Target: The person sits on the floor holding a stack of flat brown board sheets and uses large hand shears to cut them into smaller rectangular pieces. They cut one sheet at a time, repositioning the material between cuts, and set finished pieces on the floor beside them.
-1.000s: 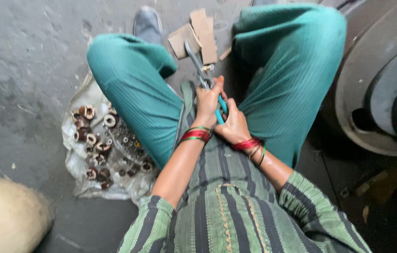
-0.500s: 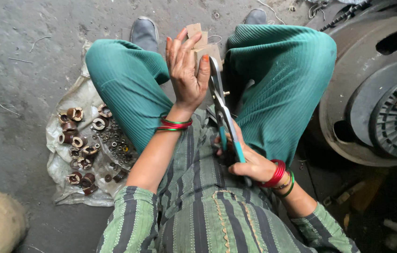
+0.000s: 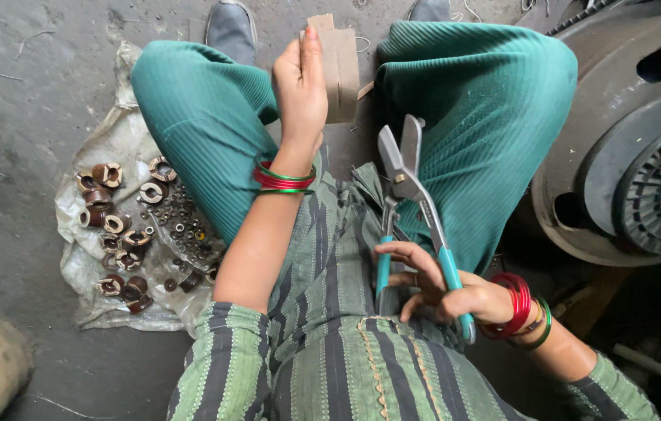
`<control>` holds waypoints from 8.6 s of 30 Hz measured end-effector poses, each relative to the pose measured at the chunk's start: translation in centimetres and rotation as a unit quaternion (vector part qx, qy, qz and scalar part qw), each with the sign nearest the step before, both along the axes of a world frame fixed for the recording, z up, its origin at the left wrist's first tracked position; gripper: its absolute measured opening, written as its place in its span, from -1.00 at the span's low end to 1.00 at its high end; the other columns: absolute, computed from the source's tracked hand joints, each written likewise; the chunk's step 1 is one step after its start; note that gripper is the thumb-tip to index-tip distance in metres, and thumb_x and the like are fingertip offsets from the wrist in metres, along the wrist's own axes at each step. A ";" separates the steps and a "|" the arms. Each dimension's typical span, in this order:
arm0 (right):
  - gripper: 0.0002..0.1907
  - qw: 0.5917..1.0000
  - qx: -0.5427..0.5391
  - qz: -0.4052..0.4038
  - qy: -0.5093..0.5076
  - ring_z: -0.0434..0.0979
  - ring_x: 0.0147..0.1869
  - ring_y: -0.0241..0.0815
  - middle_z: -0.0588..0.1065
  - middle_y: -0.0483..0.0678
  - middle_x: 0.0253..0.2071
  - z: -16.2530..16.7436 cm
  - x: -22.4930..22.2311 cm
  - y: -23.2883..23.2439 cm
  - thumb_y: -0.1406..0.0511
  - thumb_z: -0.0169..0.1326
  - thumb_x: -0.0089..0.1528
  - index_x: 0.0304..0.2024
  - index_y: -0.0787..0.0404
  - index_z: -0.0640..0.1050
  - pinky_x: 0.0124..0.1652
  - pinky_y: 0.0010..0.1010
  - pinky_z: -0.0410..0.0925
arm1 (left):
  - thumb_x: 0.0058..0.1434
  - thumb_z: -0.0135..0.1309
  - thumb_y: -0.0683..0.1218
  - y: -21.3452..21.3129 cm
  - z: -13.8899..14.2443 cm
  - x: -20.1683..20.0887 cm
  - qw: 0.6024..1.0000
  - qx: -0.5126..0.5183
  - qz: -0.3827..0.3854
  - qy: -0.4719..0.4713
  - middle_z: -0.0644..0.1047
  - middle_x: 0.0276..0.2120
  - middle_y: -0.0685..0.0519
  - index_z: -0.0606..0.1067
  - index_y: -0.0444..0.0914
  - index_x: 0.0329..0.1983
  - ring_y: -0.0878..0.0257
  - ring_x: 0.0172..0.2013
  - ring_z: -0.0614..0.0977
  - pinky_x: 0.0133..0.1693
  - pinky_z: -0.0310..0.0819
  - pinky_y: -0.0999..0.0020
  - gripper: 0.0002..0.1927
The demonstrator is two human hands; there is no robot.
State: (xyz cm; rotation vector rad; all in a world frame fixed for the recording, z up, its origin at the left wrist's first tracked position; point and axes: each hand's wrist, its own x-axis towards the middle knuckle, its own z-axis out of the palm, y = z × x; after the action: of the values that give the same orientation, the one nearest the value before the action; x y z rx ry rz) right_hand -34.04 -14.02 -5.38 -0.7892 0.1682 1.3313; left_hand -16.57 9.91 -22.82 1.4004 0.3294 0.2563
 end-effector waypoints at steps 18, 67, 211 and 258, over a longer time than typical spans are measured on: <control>-0.06 0.984 -0.115 0.021 -0.134 0.12 0.57 -0.01 0.16 0.09 0.46 -0.7 2.2 -1.7 0.34 0.01 -0.06 0.43 0.31 0.18 0.42 0.03 0.18 | 0.56 -0.17 0.09 -1.4 3.1 -2.9 0.976 0.209 0.024 -0.059 0.30 -0.56 -0.14 0.39 -0.34 -0.31 0.03 -0.54 0.28 -0.44 0.19 0.18 -0.56; -0.26 0.977 -0.139 -0.124 -0.100 0.50 0.09 0.01 0.41 0.11 -0.30 -7.4 -2.8 -2.1 0.62 0.01 -0.20 0.09 0.33 0.59 0.44 -0.06 0.17 | 0.62 -0.22 0.00 -0.9 3.1 -5.8 0.970 0.200 -0.121 -0.062 0.22 -0.57 -0.05 0.26 -0.37 -0.44 0.15 -0.50 0.24 -0.42 0.12 0.20 -0.51; -0.03 0.972 -0.167 -0.145 -0.075 0.29 0.50 0.08 0.26 0.17 0.42 -1.9 -0.8 0.1 0.67 -0.08 -0.03 0.48 0.31 0.13 0.27 0.00 0.35 | 0.56 -0.21 0.08 -2.8 7.8 -4.8 0.936 0.338 -0.092 -0.039 0.47 -0.52 -0.22 0.46 -0.30 -0.42 -0.26 -0.40 0.53 -0.39 0.30 -0.09 -0.50; -0.75 0.964 -0.172 -0.169 -0.117 0.27 -0.40 -0.35 0.34 -0.16 -0.45 -7.0 -3.0 2.5 0.22 0.12 0.37 -0.25 0.26 0.42 -0.37 -0.47 0.23 | 0.55 -0.15 0.04 1.9 11.7 -2.3 0.883 0.349 -0.295 -0.104 0.46 -0.57 -0.22 0.50 -0.32 -0.47 -0.23 -0.45 0.52 -0.39 0.34 -0.06 -0.49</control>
State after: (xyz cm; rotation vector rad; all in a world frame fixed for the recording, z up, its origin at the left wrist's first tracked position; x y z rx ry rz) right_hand -37.04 -11.53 -12.43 -1.1482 0.3362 0.8871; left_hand -18.82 11.83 -11.12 2.0868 -0.4239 0.0082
